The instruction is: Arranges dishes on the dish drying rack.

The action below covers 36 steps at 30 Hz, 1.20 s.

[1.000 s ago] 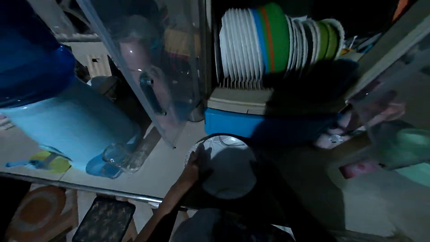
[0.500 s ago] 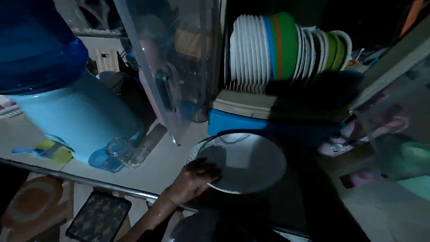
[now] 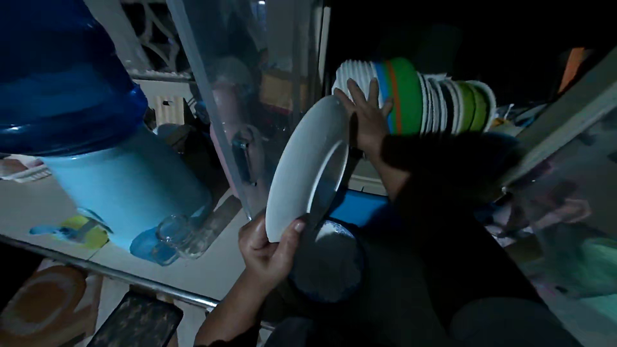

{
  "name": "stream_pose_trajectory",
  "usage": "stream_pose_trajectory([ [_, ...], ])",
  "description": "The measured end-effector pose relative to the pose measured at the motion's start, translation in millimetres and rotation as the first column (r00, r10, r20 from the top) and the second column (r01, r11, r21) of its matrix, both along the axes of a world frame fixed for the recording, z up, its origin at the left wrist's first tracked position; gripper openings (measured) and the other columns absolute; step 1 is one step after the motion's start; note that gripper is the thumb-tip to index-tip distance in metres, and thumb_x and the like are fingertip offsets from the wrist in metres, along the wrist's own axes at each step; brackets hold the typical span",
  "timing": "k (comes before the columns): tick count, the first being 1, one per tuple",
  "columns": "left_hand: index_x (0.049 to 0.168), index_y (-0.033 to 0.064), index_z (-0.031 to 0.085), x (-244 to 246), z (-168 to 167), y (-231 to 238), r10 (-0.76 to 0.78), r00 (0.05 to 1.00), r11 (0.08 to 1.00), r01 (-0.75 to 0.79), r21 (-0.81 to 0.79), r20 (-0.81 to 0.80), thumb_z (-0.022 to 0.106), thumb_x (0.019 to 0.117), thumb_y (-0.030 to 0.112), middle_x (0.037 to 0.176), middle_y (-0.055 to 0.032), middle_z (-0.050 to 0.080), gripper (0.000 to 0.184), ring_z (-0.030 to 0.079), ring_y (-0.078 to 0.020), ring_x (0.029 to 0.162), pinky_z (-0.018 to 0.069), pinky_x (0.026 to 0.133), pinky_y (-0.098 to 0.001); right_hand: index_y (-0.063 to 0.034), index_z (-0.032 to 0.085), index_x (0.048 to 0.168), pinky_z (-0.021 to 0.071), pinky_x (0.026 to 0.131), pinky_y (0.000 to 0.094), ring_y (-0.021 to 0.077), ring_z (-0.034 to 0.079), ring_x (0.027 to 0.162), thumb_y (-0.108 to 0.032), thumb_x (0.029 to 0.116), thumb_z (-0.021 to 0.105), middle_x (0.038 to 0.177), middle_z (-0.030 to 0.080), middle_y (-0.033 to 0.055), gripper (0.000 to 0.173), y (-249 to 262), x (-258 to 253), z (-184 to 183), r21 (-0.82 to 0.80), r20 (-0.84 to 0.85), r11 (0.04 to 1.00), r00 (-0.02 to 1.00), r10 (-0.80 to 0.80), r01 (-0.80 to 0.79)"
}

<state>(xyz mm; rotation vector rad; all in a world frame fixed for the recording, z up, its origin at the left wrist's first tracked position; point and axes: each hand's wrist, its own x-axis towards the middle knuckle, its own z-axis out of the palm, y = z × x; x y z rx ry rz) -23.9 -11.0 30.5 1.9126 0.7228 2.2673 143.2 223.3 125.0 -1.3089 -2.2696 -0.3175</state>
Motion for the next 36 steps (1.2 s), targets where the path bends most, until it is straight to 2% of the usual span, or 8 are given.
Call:
stream_pose_trajectory([
  [3, 0.107, 0.0251, 0.071, 6, 9, 12, 0.043, 0.999, 0.999, -0.043, 0.013, 0.030, 0.064, 0.1012, 0.023, 0.097, 0.0195, 0.073, 0.009, 0.067, 0.0076, 0.087, 0.0584, 0.077, -0.0150, -0.0336, 0.036, 0.160, 0.0166, 0.107, 0.0826, 0.0462, 0.010, 0.156, -0.037, 0.1002, 0.058, 0.171, 0.022, 0.0009, 0.064, 10, -1, -5, 0.030, 0.014, 0.998, 0.998, -0.053, 0.053],
  [9, 0.108, 0.0191, 0.068, 16, 18, 49, 0.101, 0.991, 0.990, -0.109, 0.087, 0.092, 0.062, 0.1012, 0.015, 0.099, 0.0156, 0.073, 0.010, 0.069, 0.0042, 0.090, 0.0603, 0.080, -0.0200, -0.0266, 0.039, 0.159, 0.0176, 0.106, 0.0831, 0.0452, 0.012, 0.156, -0.024, 0.0981, 0.059, 0.170, 0.025, 0.0018, 0.065, 7, -7, 2, -0.009, -0.006, 0.995, 0.995, -0.103, 0.103],
  [14, 0.104, 0.0063, 0.065, 24, 26, 85, 0.093, 0.988, 0.983, -0.111, 0.143, 0.126, 0.061, 0.0986, 0.005, 0.093, 0.0094, 0.072, 0.007, 0.069, 0.0029, 0.087, 0.0608, 0.079, -0.0224, -0.0196, 0.041, 0.158, 0.0141, 0.107, 0.0840, 0.0475, 0.010, 0.155, -0.016, 0.0931, 0.066, 0.169, 0.028, 0.0063, 0.069, 5, -4, 8, -0.046, -0.085, 0.995, 0.992, -0.097, 0.094],
  [19, 0.099, -0.0034, 0.063, 34, 36, 121, 0.110, 0.982, 0.979, -0.134, 0.155, 0.152, 0.060, 0.0971, 0.002, 0.087, 0.0035, 0.071, 0.006, 0.068, 0.0023, 0.082, 0.0607, 0.075, -0.0220, -0.0186, 0.044, 0.156, 0.0134, 0.109, 0.0810, 0.0442, 0.011, 0.156, -0.019, 0.0977, 0.061, 0.169, 0.028, 0.0056, 0.061, 4, 0, 10, -0.046, -0.101, 0.993, 0.988, -0.117, 0.113],
  [23, 0.099, -0.0075, 0.062, 45, 40, 146, 0.126, 0.971, 0.978, -0.156, 0.141, 0.204, 0.061, 0.0959, 0.001, 0.084, -0.0012, 0.071, 0.009, 0.069, -0.0006, 0.077, 0.0612, 0.072, -0.0238, -0.0197, 0.038, 0.160, 0.0131, 0.110, 0.0802, 0.0446, 0.010, 0.156, -0.017, 0.0986, 0.059, 0.169, 0.027, 0.0074, 0.065, 6, 6, 11, -0.051, -0.118, 0.994, 0.987, -0.106, 0.101],
  [29, 0.100, -0.0117, 0.062, 58, 49, 176, 0.162, 0.967, 0.971, -0.192, 0.146, 0.195, 0.061, 0.0956, 0.001, 0.086, -0.0069, 0.071, 0.014, 0.069, -0.0029, 0.080, 0.0606, 0.075, -0.0244, -0.0162, 0.034, 0.161, 0.0148, 0.113, 0.0760, 0.0442, 0.009, 0.157, -0.015, 0.0988, 0.061, 0.169, 0.025, 0.0104, 0.068, 5, 13, 12, -0.056, -0.111, 0.991, 0.986, -0.127, 0.122],
  [34, 0.105, -0.0119, 0.060, 66, 57, 197, 0.147, 0.963, 0.983, -0.167, 0.072, 0.225, 0.060, 0.0978, 0.003, 0.087, -0.0080, 0.070, 0.016, 0.069, -0.0041, 0.079, 0.0604, 0.075, -0.0251, -0.0169, 0.036, 0.160, 0.0140, 0.114, 0.0754, 0.0427, 0.010, 0.157, -0.013, 0.0980, 0.059, 0.169, 0.026, 0.0094, 0.067, 7, 13, 11, -0.048, -0.131, 0.991, 0.983, -0.128, 0.123],
  [36, 0.109, -0.0128, 0.059, 68, 55, 209, 0.126, 0.965, 0.989, -0.139, 0.043, 0.231, 0.059, 0.0989, 0.004, 0.091, -0.0095, 0.070, 0.020, 0.069, -0.0052, 0.082, 0.0597, 0.079, -0.0259, -0.0165, 0.035, 0.161, 0.0135, 0.114, 0.0754, 0.0435, 0.009, 0.157, -0.015, 0.0982, 0.059, 0.169, 0.025, 0.0095, 0.067, 7, 14, 11, -0.049, -0.126, 0.992, 0.984, -0.123, 0.117],
])
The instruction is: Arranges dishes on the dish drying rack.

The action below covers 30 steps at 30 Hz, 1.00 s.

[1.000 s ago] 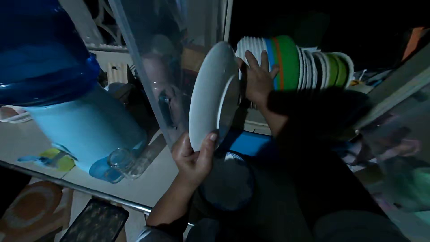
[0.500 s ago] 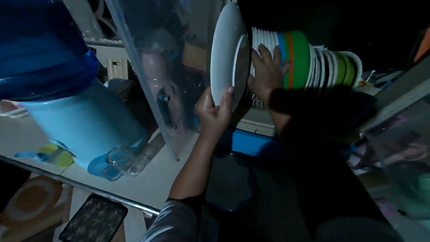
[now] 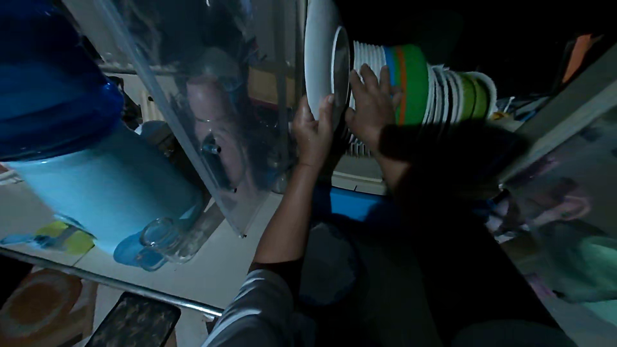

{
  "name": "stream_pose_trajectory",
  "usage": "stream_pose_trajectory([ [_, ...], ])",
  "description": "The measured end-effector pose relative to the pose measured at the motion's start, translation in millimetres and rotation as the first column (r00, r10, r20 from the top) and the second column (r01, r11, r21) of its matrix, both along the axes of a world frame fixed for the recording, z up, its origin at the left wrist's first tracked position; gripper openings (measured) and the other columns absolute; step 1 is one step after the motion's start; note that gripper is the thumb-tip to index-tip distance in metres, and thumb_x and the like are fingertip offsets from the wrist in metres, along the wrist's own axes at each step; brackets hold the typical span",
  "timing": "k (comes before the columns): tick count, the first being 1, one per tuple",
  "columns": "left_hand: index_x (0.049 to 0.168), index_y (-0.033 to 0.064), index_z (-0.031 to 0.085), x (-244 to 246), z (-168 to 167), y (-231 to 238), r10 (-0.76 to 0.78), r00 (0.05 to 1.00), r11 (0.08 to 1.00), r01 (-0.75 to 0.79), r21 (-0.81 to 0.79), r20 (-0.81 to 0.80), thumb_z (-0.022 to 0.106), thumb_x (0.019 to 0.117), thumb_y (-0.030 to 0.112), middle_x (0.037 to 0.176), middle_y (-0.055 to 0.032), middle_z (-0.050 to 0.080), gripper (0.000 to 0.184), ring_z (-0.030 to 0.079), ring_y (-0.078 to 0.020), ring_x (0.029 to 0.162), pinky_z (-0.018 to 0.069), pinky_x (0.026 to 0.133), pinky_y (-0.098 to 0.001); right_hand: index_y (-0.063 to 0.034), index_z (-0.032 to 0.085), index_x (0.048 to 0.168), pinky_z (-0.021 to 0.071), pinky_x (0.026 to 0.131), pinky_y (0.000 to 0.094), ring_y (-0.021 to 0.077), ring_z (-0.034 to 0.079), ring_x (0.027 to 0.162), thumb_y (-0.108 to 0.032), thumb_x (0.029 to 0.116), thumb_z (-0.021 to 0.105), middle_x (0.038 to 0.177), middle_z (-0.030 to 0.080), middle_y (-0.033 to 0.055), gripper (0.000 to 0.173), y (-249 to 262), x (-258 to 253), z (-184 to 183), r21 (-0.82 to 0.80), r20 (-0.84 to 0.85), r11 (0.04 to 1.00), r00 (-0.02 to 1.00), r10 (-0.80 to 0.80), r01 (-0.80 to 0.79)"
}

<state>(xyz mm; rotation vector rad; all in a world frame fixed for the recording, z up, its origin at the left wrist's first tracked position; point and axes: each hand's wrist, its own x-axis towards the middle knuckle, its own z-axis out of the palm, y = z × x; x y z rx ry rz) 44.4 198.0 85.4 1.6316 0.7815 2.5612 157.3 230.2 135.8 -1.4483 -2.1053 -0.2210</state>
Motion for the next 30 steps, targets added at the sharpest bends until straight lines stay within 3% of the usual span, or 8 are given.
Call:
stream_pose_trajectory([
  [8, 0.119, -0.0109, 0.061, 11, -13, 35, -0.064, 0.998, 0.962, 0.062, -0.266, 0.000, 0.062, 0.1003, 0.010, 0.100, -0.0149, 0.072, 0.028, 0.070, -0.0105, 0.089, 0.0584, 0.085, -0.0293, -0.0194, 0.033, 0.162, 0.0168, 0.114, 0.0737, 0.0432, 0.009, 0.157, -0.018, 0.1000, 0.059, 0.170, 0.025, 0.0081, 0.067, 0, -1, -3, 0.014, 0.035, 1.000, 0.999, 0.011, -0.012],
  [13, 0.116, -0.0056, 0.067, 17, -21, 42, 0.069, 0.979, 0.863, -0.155, -0.481, -0.192, 0.064, 0.1009, 0.023, 0.097, -0.0181, 0.073, 0.032, 0.072, -0.0242, 0.087, 0.0577, 0.084, -0.0423, -0.0236, 0.033, 0.162, 0.0131, 0.115, 0.0742, 0.0405, 0.006, 0.158, -0.012, 0.1014, 0.054, 0.171, 0.022, 0.0040, 0.065, -2, -2, -4, -0.009, 0.037, 1.000, 0.999, 0.028, -0.028],
  [15, 0.138, -0.0029, 0.055, 19, -10, 33, 0.064, 0.958, 0.788, -0.220, -0.575, -0.279, 0.059, 0.1044, 0.026, 0.108, -0.0213, 0.072, 0.044, 0.072, -0.0321, 0.097, 0.0558, 0.090, -0.0495, -0.0244, 0.033, 0.162, 0.0142, 0.115, 0.0731, 0.0399, 0.007, 0.158, -0.013, 0.1032, 0.049, 0.171, 0.023, 0.0037, 0.062, 0, -2, -6, 0.014, 0.047, 1.000, 0.999, 0.023, -0.024],
  [17, 0.159, 0.0040, 0.026, 22, -2, 27, 0.050, 0.927, 0.715, -0.294, -0.635, -0.373, 0.049, 0.1086, 0.027, 0.118, -0.0206, 0.070, 0.060, 0.072, -0.0341, 0.101, 0.0567, 0.089, -0.0517, -0.0254, 0.033, 0.162, 0.0139, 0.115, 0.0722, 0.0394, 0.007, 0.158, -0.017, 0.1055, 0.046, 0.171, 0.022, 0.0034, 0.059, 2, -1, -7, 0.020, 0.057, 0.999, 0.998, 0.025, -0.027],
  [19, 0.164, 0.0101, 0.004, 24, 1, 23, 0.020, 0.899, 0.664, -0.340, -0.666, -0.438, 0.042, 0.1103, 0.025, 0.124, -0.0168, 0.068, 0.067, 0.071, -0.0313, 0.103, 0.0581, 0.088, -0.0496, -0.0280, 0.032, 0.162, 0.0132, 0.115, 0.0724, 0.0386, 0.006, 0.158, -0.022, 0.1058, 0.049, 0.172, 0.020, 0.0020, 0.059, 2, -1, -8, 0.006, 0.085, 0.999, 0.996, 0.036, -0.037],
  [23, 0.165, 0.0135, 0.007, 21, 10, 5, 0.005, 0.796, 0.574, -0.497, -0.650, -0.605, 0.051, 0.1055, 0.021, 0.139, -0.0199, 0.057, 0.074, 0.070, -0.0334, 0.104, 0.0582, 0.085, -0.0476, -0.0298, 0.030, 0.163, 0.0118, 0.115, 0.0749, 0.0404, 0.006, 0.158, -0.020, 0.1040, 0.054, 0.172, 0.016, 0.0020, 0.064, 1, 2, -10, 0.011, 0.141, 0.998, 0.988, 0.067, -0.069],
  [27, 0.166, 0.0141, 0.004, 13, 29, -2, -0.051, 0.720, 0.464, -0.597, -0.655, -0.692, 0.052, 0.1037, 0.016, 0.120, -0.0165, 0.069, 0.079, 0.070, -0.0334, 0.103, 0.0567, 0.086, -0.0496, -0.0333, 0.029, 0.163, 0.0112, 0.114, 0.0763, 0.0398, 0.006, 0.158, -0.010, 0.1047, 0.044, 0.172, 0.017, -0.0022, 0.065, 3, -6, -18, 0.031, 0.143, 0.997, 0.987, 0.068, -0.073],
  [30, 0.166, 0.0146, 0.003, 9, 41, -4, -0.105, 0.697, 0.438, -0.608, -0.662, -0.710, 0.049, 0.1049, 0.015, 0.117, -0.0149, 0.072, 0.076, 0.069, -0.0343, 0.109, 0.0553, 0.090, -0.0513, -0.0316, 0.023, 0.165, 0.0101, 0.114, 0.0768, 0.0394, 0.001, 0.158, -0.007, 0.1018, 0.050, 0.173, 0.011, -0.0034, 0.073, 1, -8, -13, -0.020, 0.174, 0.998, 0.983, 0.054, -0.051],
])
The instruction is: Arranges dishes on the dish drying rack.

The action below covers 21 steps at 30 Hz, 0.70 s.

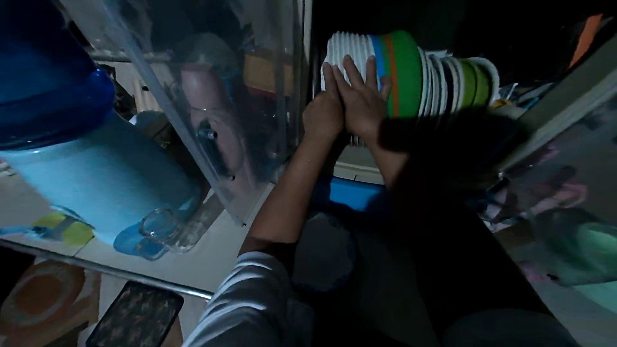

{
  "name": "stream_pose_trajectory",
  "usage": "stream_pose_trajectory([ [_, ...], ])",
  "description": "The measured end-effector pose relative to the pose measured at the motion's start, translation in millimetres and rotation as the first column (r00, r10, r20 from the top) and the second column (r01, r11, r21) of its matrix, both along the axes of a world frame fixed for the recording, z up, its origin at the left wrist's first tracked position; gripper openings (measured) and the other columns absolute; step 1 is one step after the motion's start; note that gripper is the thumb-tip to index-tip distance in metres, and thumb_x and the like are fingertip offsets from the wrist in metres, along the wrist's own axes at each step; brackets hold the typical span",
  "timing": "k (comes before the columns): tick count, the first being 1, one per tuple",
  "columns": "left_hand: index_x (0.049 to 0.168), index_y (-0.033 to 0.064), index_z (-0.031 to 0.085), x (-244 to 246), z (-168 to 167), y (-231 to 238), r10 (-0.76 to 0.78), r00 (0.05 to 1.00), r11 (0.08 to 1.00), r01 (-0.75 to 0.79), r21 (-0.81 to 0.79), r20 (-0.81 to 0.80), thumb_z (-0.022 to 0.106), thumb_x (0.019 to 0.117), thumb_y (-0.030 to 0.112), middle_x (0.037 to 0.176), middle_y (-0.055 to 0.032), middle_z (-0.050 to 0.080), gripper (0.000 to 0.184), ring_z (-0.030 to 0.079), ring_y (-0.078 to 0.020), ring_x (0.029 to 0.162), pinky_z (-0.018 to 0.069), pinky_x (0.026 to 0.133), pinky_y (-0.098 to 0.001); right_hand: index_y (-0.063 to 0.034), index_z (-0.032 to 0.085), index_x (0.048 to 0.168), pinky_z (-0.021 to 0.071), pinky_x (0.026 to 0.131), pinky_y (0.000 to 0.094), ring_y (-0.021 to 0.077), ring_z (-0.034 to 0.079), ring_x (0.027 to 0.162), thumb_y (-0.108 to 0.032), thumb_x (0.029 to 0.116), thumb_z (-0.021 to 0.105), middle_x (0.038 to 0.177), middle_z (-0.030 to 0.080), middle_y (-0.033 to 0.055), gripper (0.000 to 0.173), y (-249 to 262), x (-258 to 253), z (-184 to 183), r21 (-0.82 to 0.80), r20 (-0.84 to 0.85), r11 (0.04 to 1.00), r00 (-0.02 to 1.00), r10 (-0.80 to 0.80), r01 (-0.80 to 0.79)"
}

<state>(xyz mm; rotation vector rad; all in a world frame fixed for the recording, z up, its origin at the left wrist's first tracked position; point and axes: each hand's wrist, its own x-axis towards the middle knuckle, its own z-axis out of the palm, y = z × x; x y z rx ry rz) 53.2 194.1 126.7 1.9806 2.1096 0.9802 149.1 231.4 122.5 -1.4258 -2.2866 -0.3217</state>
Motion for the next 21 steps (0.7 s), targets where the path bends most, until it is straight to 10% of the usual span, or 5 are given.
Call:
stream_pose_trajectory([
  [5, 0.166, 0.0180, -0.001, -9, 2, -2, -0.049, 0.999, 0.997, 0.049, -0.054, 0.007, 0.050, 0.1059, 0.022, 0.117, -0.0151, 0.071, 0.079, 0.069, -0.0342, 0.109, 0.0550, 0.090, -0.0519, -0.0190, 0.028, 0.164, 0.0072, 0.115, 0.0773, 0.0425, 0.002, 0.158, -0.009, 0.0891, 0.070, 0.173, 0.013, 0.0080, 0.087, -19, 5, -19, 0.026, -0.026, 0.999, 0.999, 0.046, -0.045],
  [8, 0.164, 0.0176, -0.012, -14, -23, -20, -0.135, 0.984, 0.991, 0.136, 0.003, 0.119, 0.057, 0.1029, 0.023, 0.126, -0.0176, 0.067, 0.092, 0.071, -0.0331, 0.103, 0.0574, 0.088, -0.0514, -0.0121, 0.034, 0.161, 0.0212, 0.118, 0.0704, 0.0435, 0.017, 0.156, -0.023, 0.0951, 0.069, 0.169, 0.024, 0.0174, 0.075, -69, 26, -55, 0.036, -0.098, 0.986, 0.982, 0.164, -0.161],
  [11, 0.165, 0.0131, 0.005, -28, -86, -66, -0.283, 0.955, 0.958, 0.278, 0.067, 0.085, 0.063, 0.1013, 0.024, 0.134, -0.0216, 0.060, 0.087, 0.068, -0.0362, 0.108, 0.0568, 0.089, -0.0547, -0.0022, 0.048, 0.151, 0.0416, 0.113, 0.0564, 0.0390, 0.045, 0.143, -0.028, 0.0924, 0.069, 0.157, 0.044, 0.0239, 0.067, -115, 62, -134, -0.017, -0.258, 0.951, 0.920, 0.294, -0.309],
  [16, 0.157, 0.0100, 0.039, -78, -179, -144, -0.246, 0.969, 0.859, 0.225, -0.459, 0.016, 0.068, 0.0977, 0.032, 0.161, -0.0215, 0.035, 0.069, 0.042, -0.0440, 0.142, 0.0398, 0.110, -0.0620, 0.0030, 0.046, 0.150, 0.0386, 0.116, 0.0541, 0.0402, 0.050, 0.138, -0.028, 0.1050, 0.056, 0.148, 0.052, 0.0263, 0.055, -181, 94, -193, -0.651, -0.268, 0.755, 0.955, -0.125, -0.084],
  [21, 0.158, 0.0064, 0.036, -105, -207, -180, -0.063, 0.986, 0.766, 0.149, -0.626, 0.158, 0.059, 0.1035, 0.031, 0.147, -0.0254, 0.050, 0.064, 0.054, -0.0390, 0.132, 0.0431, 0.111, -0.0523, 0.0003, 0.056, 0.142, 0.0459, 0.109, 0.0484, 0.0341, 0.061, 0.124, -0.027, 0.1082, 0.051, 0.134, 0.063, 0.0237, 0.044, -197, 100, -221, -0.833, -0.286, 0.554, 0.872, -0.398, -0.021],
])
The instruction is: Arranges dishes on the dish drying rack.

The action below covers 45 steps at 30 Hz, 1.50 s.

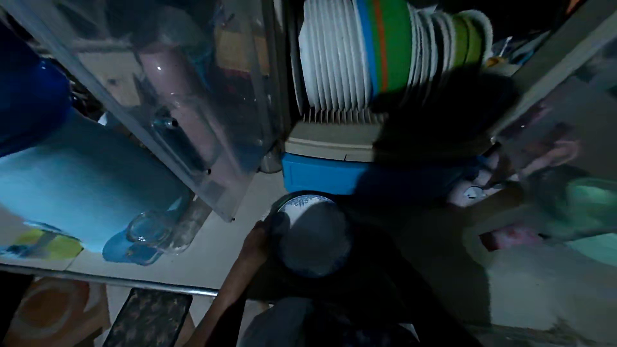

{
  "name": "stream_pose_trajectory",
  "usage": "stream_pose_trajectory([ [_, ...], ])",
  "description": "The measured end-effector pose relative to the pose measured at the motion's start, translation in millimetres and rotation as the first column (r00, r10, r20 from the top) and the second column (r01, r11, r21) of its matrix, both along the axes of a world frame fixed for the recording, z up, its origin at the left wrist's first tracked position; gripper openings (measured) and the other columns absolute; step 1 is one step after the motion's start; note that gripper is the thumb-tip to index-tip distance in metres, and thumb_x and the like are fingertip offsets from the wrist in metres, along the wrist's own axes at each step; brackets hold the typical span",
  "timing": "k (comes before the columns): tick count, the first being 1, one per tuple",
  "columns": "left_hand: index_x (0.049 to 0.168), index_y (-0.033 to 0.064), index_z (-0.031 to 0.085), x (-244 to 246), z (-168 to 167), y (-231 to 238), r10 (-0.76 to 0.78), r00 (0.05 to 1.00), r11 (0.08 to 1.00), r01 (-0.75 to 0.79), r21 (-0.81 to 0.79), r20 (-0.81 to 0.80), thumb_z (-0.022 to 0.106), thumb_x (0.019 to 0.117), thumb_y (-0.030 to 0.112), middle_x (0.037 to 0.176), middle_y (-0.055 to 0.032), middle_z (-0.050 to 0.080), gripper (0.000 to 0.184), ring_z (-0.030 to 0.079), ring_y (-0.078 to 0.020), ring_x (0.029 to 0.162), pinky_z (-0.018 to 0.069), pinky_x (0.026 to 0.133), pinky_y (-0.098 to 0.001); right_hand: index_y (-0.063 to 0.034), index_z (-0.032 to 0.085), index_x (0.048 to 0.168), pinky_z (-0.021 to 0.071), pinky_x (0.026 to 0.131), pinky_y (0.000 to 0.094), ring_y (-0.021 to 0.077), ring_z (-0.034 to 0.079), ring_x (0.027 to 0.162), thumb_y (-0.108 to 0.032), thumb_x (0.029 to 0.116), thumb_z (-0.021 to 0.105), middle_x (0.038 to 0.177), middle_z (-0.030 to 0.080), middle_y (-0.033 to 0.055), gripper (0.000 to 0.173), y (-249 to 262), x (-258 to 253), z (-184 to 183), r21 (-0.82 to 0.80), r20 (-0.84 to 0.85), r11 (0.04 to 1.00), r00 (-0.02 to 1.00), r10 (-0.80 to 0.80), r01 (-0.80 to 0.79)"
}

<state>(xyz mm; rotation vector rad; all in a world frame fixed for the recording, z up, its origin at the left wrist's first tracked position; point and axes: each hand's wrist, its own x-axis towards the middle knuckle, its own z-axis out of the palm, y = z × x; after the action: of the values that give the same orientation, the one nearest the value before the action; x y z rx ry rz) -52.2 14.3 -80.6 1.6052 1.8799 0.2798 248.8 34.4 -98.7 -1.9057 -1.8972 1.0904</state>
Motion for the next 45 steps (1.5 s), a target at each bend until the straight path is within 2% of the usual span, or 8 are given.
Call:
stream_pose_trajectory([
  [14, 0.156, 0.0040, 0.038, 20, -3, -9, 0.012, 0.985, 1.000, -0.008, 0.023, -0.172, 0.054, 0.1056, 0.025, 0.155, -0.0218, 0.044, 0.057, 0.050, -0.0404, 0.137, 0.0428, 0.111, -0.0511, 0.0006, 0.047, 0.150, 0.0442, 0.108, 0.0552, 0.0398, 0.060, 0.126, -0.028, 0.1084, 0.050, 0.135, 0.061, 0.0270, 0.050, -9, -21, 37, -0.110, 0.177, 0.991, 0.980, 0.095, -0.076],
  [27, 0.138, -0.0082, 0.057, 14, -36, -23, 0.024, 0.983, 0.887, -0.105, 0.449, 0.184, 0.058, 0.0950, 0.002, 0.153, -0.0272, 0.045, 0.044, 0.036, -0.0447, 0.147, 0.0259, 0.120, -0.0611, 0.0049, 0.043, 0.150, 0.0494, 0.103, 0.0501, 0.0370, 0.065, 0.116, -0.017, 0.1067, 0.051, 0.129, 0.063, 0.0282, 0.049, -17, -10, 18, 0.108, -0.058, 0.993, 0.997, 0.049, -0.043],
  [30, 0.136, -0.0133, 0.055, 14, -28, -29, -0.044, 0.943, 0.802, -0.164, 0.574, 0.331, 0.055, 0.0921, -0.001, 0.146, -0.0302, 0.052, 0.046, 0.046, -0.0406, 0.141, 0.0337, 0.118, -0.0525, 0.0055, 0.043, 0.150, 0.0502, 0.103, 0.0483, 0.0351, 0.065, 0.116, -0.015, 0.1046, 0.054, 0.129, 0.063, 0.0286, 0.051, -20, -6, 20, 0.122, -0.167, 0.992, 0.985, 0.050, -0.030],
  [34, 0.149, -0.0204, 0.028, 10, -3, -34, -0.412, 0.781, 0.701, -0.058, 0.711, 0.470, 0.039, 0.1068, 0.041, 0.157, -0.0342, 0.033, 0.075, 0.038, -0.0218, 0.148, 0.0322, 0.121, -0.0308, 0.0055, 0.045, 0.146, 0.0545, 0.095, 0.0390, 0.0227, 0.065, 0.110, -0.015, 0.1039, 0.056, 0.129, 0.063, 0.0225, 0.048, -23, -1, 29, 0.020, -0.403, 0.999, 0.915, -0.016, 0.026],
  [37, 0.161, -0.0048, 0.004, 14, 18, -29, -0.660, 0.672, 0.552, 0.131, 0.823, 0.335, 0.042, 0.0939, 0.077, 0.168, -0.0225, 0.015, 0.112, 0.021, -0.0143, 0.155, 0.0219, 0.127, -0.0332, 0.0021, 0.050, 0.142, 0.0557, 0.083, 0.0278, 0.0091, 0.065, 0.093, -0.015, 0.1054, 0.055, 0.117, 0.066, 0.0120, 0.041, -20, 1, 45, -0.071, -0.462, 0.997, 0.886, -0.043, 0.011],
  [39, 0.164, 0.0082, 0.014, 15, 31, -23, -0.665, 0.720, 0.455, 0.182, 0.872, 0.197, 0.060, 0.0819, 0.080, 0.170, -0.0165, 0.015, 0.118, 0.020, -0.0184, 0.156, 0.0232, 0.127, -0.0401, -0.0004, 0.050, 0.142, 0.0540, 0.076, 0.0201, 0.0019, 0.063, 0.086, -0.013, 0.1048, 0.054, 0.113, 0.066, 0.0064, 0.040, -15, 2, 51, -0.038, -0.461, 0.999, 0.887, 0.015, -0.036],
  [42, 0.155, 0.0207, 0.036, 15, 45, -10, -0.566, 0.824, 0.316, 0.207, 0.926, 0.009, 0.069, 0.0887, 0.063, 0.164, -0.0062, 0.034, 0.085, 0.028, -0.0162, 0.153, 0.0294, 0.124, -0.0387, -0.0006, 0.049, 0.146, 0.0521, 0.082, 0.0163, -0.0011, 0.062, 0.092, -0.004, 0.1008, 0.054, 0.119, 0.065, 0.0055, 0.045, -9, 3, 64, 0.063, -0.489, 0.987, 0.858, 0.160, -0.148],
  [45, 0.140, 0.0115, 0.055, 10, 55, -2, -0.601, 0.799, 0.270, 0.200, 0.942, 0.002, 0.070, 0.0896, 0.057, 0.140, -0.0087, 0.060, 0.070, 0.050, -0.0151, 0.137, 0.0408, 0.116, -0.0378, -0.0026, 0.049, 0.145, 0.0515, 0.076, 0.0144, -0.0025, 0.060, 0.085, -0.005, 0.1033, 0.051, 0.108, 0.064, 0.0015, 0.042, -1, 5, 67, 0.036, -0.532, 0.982, 0.828, 0.176, -0.185],
])
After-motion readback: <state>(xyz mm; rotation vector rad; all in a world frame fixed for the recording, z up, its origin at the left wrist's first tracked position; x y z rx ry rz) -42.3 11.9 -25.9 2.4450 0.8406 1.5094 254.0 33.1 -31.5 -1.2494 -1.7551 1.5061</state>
